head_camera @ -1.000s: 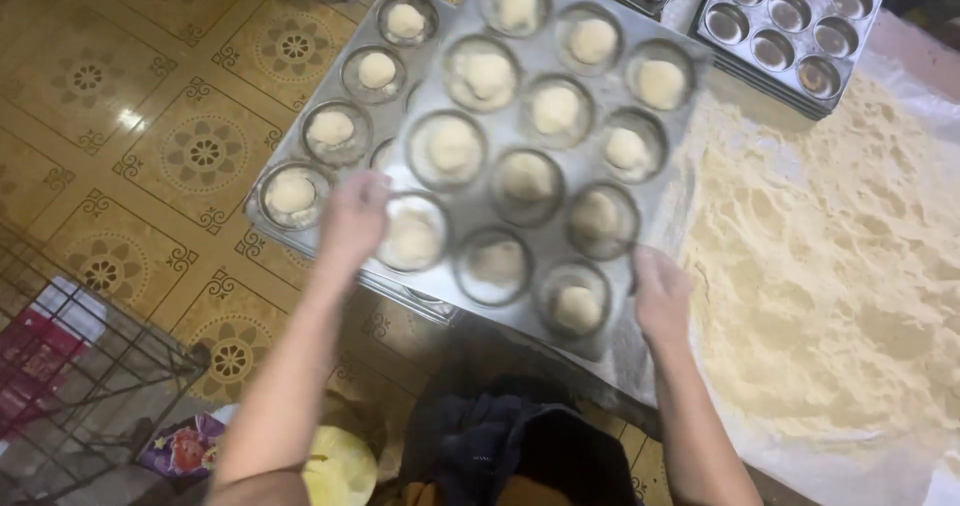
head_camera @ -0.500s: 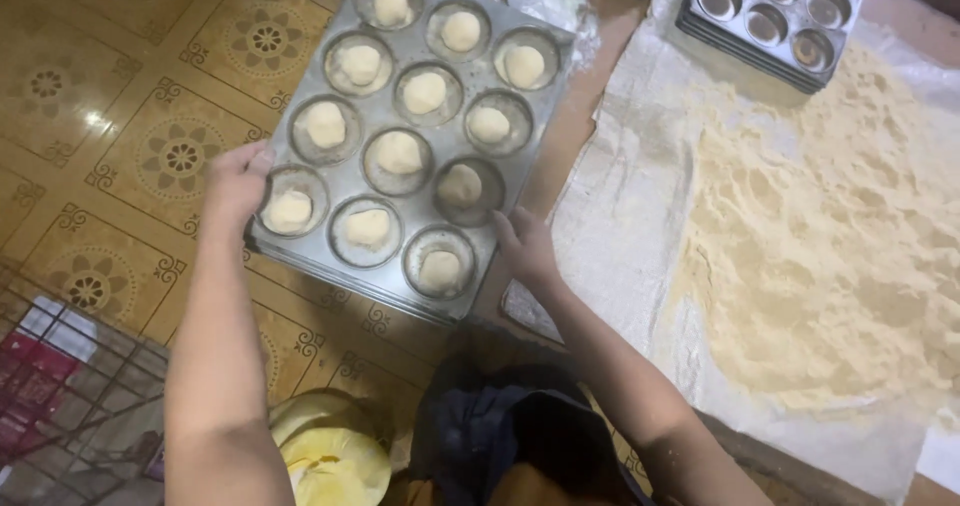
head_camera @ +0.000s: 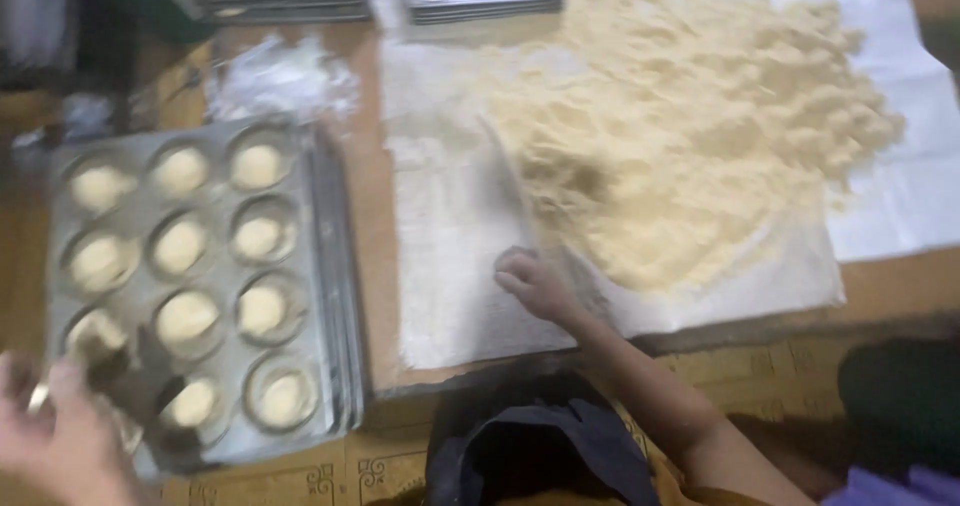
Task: Placing small balls of dough into the circular molds of metal baking trays in a bakery production area.
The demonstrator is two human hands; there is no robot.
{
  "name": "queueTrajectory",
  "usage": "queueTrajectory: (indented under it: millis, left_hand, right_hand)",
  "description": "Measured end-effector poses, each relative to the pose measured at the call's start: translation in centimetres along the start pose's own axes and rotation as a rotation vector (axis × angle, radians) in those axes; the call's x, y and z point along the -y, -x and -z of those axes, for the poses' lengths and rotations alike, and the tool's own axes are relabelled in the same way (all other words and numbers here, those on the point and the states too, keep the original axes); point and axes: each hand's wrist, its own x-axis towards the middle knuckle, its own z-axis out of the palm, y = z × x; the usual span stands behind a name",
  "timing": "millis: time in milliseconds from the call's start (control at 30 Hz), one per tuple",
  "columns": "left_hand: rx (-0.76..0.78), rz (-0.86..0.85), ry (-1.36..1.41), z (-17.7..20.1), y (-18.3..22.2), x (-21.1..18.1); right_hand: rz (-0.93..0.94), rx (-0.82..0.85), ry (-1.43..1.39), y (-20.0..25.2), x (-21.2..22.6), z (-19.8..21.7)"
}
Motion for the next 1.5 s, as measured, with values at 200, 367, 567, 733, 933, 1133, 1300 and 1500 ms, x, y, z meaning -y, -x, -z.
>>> queueTrajectory:
  millis: [200,367,567,733,933,1133,1300,1500]
  left_hand:
    - [0.225,-0.164,0.276,-12.1,4.5,-14.1]
    - [0.43,-0.127,0.242,-22.7,10.7,-21.2]
    - [0.867,0.414,-0.04,-26.9,15.9,-29.8]
    - [0.907,0.47,-0.195,-26.2,19.1,-27.0]
    - [1.056,0.646,-0.511,-23.9,20.8,-23.2]
    - [1.215,0.55,-0.517,-21.9,21.8,-22.3]
    - [1.29,0.523,-0.393,-19.5,20.7,-21.4]
    - [1.349,0.469,-0.193,-15.5,19.2,-20.2]
  right_hand:
    - [-0.56,-0.169,0.051,8.1,-9.1,11.6]
    - [-0.483,-0.296,-0.117,12.4,-13.8,16.3]
    - [-0.499,-0.173,-0.09,12.6,-11.1,23.1]
    - [-0.558,-0.164,-0.145,12.1,-11.1,25.7]
    - [-0.59,-0.162,-0.135,11.1,-9.5,25.1]
    - [-0.514,-0.144,-0.093,9.8,-8.0,21.2]
    - [-0.353,-0.115,-0.004,8.8,-4.3,16.3]
    - [-0.468,0.041,0.07,7.4,1.0,9.3]
